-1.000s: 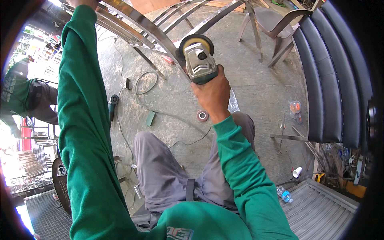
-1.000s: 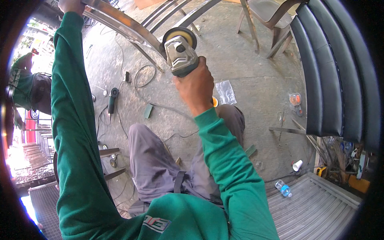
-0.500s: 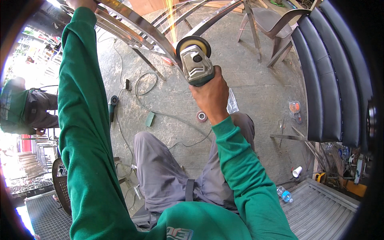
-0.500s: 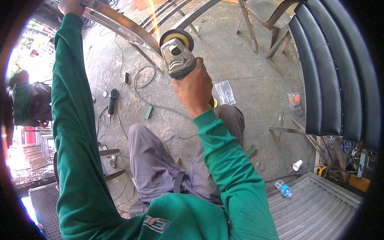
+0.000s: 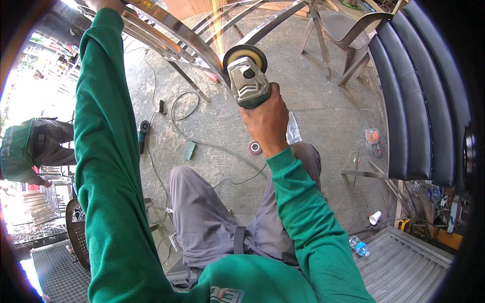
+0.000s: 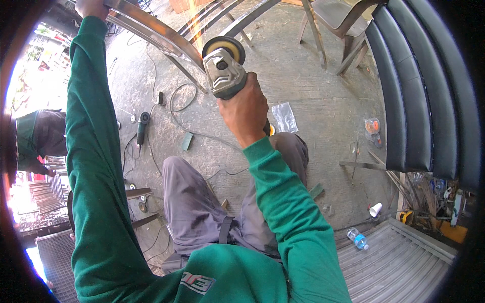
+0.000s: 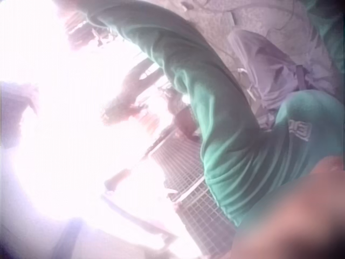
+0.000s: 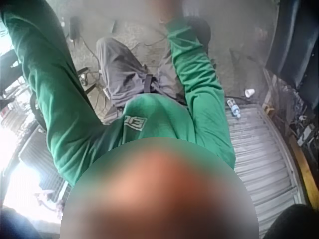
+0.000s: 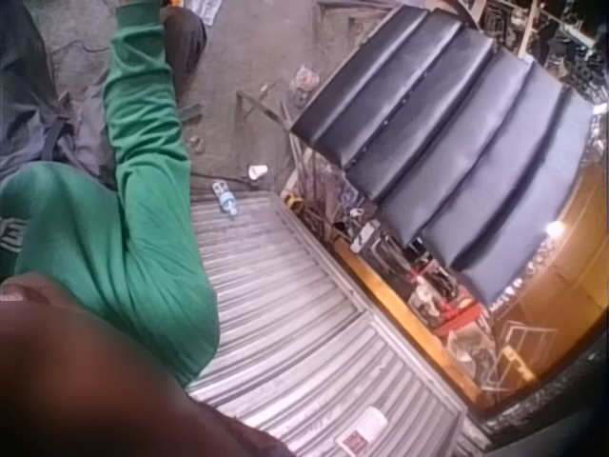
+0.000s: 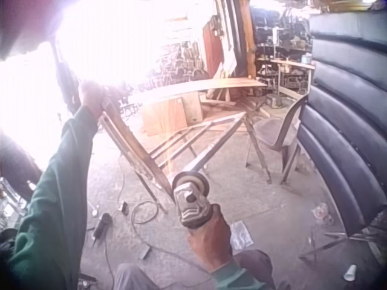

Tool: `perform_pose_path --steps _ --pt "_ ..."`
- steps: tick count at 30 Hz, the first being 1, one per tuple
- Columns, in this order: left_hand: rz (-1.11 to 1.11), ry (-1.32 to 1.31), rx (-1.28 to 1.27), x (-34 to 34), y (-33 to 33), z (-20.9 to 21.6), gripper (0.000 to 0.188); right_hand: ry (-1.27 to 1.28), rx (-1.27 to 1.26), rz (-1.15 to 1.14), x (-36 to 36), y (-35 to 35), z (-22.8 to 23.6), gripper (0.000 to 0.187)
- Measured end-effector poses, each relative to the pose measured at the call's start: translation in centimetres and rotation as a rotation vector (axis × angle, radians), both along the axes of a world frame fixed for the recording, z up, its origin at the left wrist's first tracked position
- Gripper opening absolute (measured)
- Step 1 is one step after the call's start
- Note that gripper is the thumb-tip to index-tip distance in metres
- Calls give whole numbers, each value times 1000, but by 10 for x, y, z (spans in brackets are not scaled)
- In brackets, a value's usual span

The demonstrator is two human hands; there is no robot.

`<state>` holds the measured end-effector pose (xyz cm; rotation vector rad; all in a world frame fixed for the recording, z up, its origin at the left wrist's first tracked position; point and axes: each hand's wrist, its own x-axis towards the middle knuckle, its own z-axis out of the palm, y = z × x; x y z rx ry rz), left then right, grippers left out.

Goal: The person sits on the floor and uses an angle grinder to smooth the edges of a metal chair frame. They reposition the frame and grind multiple joints and edges while other workers move around in the background.

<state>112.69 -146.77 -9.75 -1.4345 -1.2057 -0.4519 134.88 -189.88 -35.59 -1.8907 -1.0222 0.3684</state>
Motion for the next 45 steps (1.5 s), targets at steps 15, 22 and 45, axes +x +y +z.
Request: perform_pose_path --steps 15,22,45 --pt "-20 12 -16 1 -4 0 19 22 -2 -3 1 1 -2 63" --pt "-37 38 -14 -1 -1 3 24 144 67 -80 18 0 -14 60" --pt "-152 106 -56 -18 3 19 41 220 -37 77 18 0 -13 66"
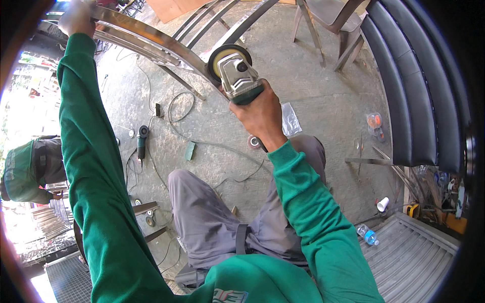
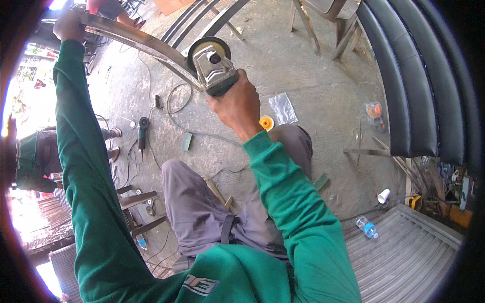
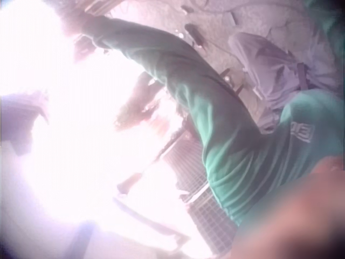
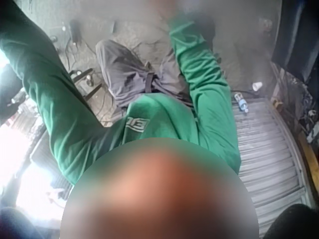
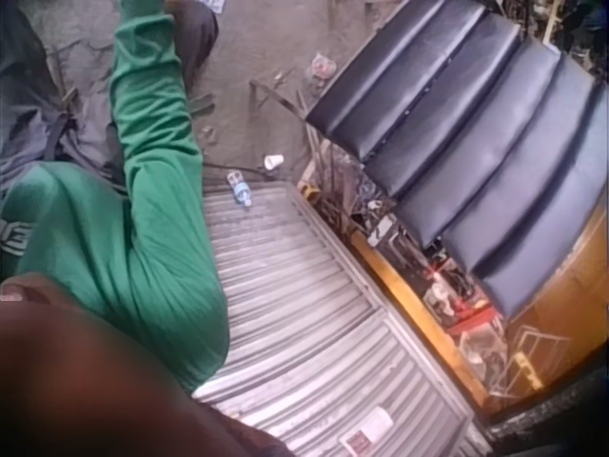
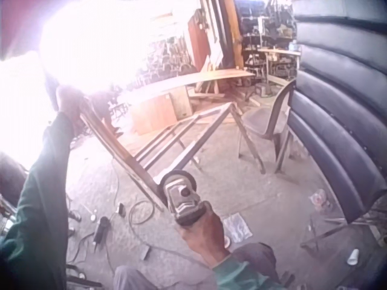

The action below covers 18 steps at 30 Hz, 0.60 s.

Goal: The person sits on the floor and uses an angle grinder to smooth the edges of a metal chair frame. They reposition the frame and grind multiple joints and edges while other workers move around in the background.

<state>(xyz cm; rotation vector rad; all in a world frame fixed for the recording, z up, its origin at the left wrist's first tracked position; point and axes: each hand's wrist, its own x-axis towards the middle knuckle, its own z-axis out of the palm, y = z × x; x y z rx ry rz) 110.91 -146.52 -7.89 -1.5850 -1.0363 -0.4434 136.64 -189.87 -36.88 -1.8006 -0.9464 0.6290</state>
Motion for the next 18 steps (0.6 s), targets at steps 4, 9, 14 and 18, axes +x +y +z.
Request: perform_pose_path --steps 4,9,14,18 --pt "-4 -52 -3 1 -5 0 40 -37 -18 -48 0 0 3 65" --pt "17 -24 -8 7 -8 -4 41 -52 3 -12 -2 -1 7 63" --pt "41 -22 14 12 -7 -6 38 -55 14 -41 -4 -2 11 62" --pt "50 -17 20 13 -5 -6 36 -113 29 -27 -6 0 11 62"
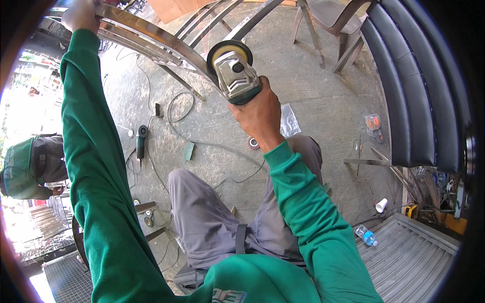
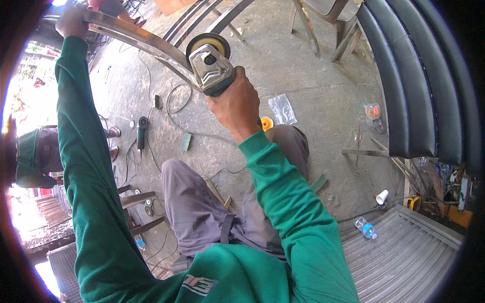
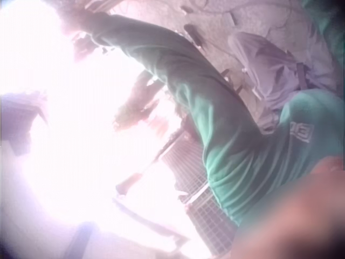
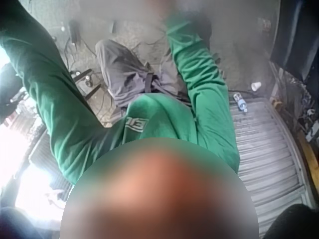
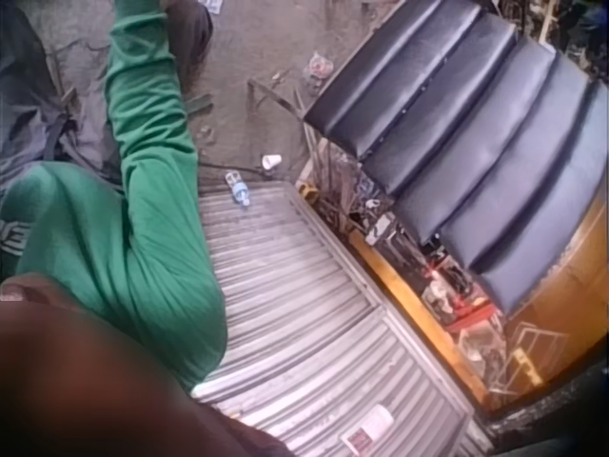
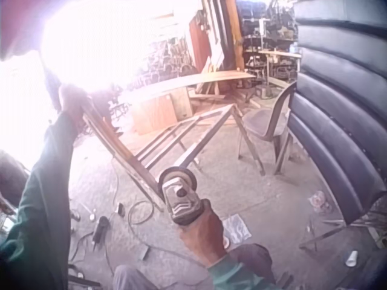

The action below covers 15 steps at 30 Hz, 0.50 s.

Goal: The person sits on the floor and uses an angle grinder to smooth the edges of a metal chair frame. They reposition the frame and grind multiple joints and edges while other workers move around in the background.

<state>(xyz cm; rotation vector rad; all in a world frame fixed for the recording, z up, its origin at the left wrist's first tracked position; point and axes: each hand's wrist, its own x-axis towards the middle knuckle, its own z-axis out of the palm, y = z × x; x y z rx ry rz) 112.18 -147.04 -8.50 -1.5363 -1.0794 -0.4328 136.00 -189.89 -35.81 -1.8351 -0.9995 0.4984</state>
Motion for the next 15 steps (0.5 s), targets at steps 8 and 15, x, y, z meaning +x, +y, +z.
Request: perform_pose_path --steps 8,15 --pt "26 -3 17 3 0 -2 31 2 25 -25 -3 3 -4 61" --pt "50 -9 33 2 1 -4 27 11 60 -29 -6 3 -5 60"
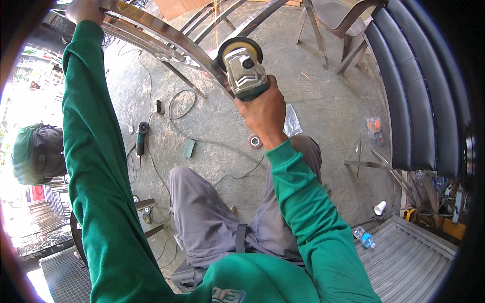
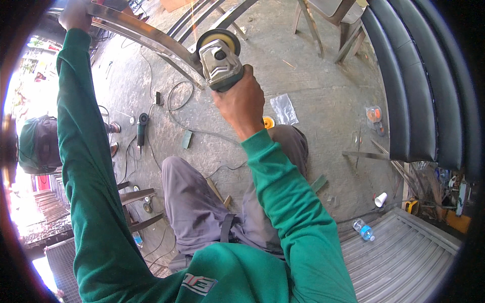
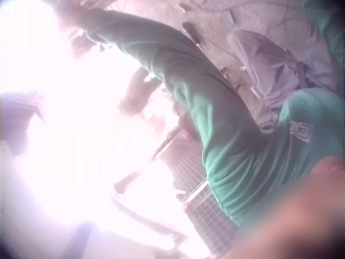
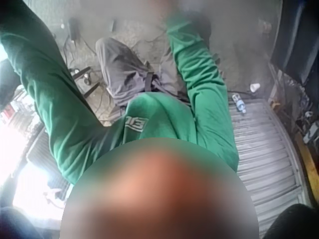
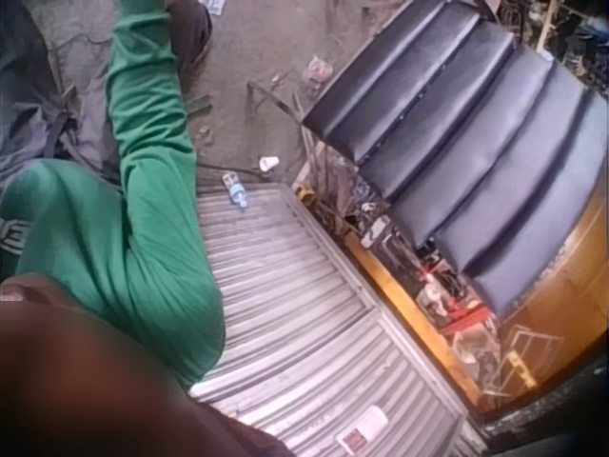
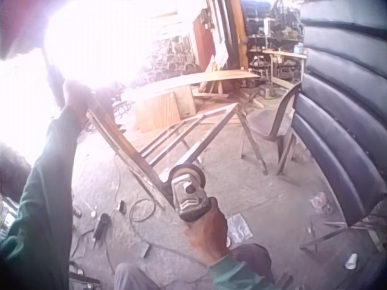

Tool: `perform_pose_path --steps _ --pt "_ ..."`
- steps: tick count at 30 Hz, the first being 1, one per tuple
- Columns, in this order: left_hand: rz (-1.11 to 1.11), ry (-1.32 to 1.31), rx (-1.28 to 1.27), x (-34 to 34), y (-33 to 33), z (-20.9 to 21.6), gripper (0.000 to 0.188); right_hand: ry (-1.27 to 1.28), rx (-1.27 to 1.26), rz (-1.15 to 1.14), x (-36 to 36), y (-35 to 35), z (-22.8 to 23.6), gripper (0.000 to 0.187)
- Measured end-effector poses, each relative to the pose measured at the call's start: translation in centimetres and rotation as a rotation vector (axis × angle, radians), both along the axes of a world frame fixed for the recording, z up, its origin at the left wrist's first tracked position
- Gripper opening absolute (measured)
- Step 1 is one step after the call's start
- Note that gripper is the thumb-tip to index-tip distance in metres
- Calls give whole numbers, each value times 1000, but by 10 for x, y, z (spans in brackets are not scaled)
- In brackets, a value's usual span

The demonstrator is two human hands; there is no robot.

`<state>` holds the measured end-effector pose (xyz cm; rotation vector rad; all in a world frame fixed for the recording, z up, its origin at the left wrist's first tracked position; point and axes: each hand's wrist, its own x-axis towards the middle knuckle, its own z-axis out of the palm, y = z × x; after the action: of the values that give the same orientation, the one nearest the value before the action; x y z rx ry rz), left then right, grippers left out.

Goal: The person sits on the floor and uses an angle grinder to smooth the edges of a metal chair frame. They reposition the frame and grind multiple joints and edges while other workers move around in the background.

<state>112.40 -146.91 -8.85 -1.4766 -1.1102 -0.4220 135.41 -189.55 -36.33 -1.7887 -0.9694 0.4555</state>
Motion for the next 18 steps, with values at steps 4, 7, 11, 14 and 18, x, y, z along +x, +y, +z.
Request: perform_pose_path --steps 4,7,11,14,18 --pt "8 -3 -6 2 1 0 24 39 -33 22 -2 -1 0 55" --pt "15 -4 -4 1 1 1 22 -9 -29 5 0 -1 0 61" --pt "24 -1 2 1 2 1 20 19 -40 25 1 -2 0 60" --pt "25 6 3 2 1 0 18 32 -39 32 0 -3 0 59" --pt "36 -3 2 1 0 -1 16 33 -62 36 1 -4 0 64"
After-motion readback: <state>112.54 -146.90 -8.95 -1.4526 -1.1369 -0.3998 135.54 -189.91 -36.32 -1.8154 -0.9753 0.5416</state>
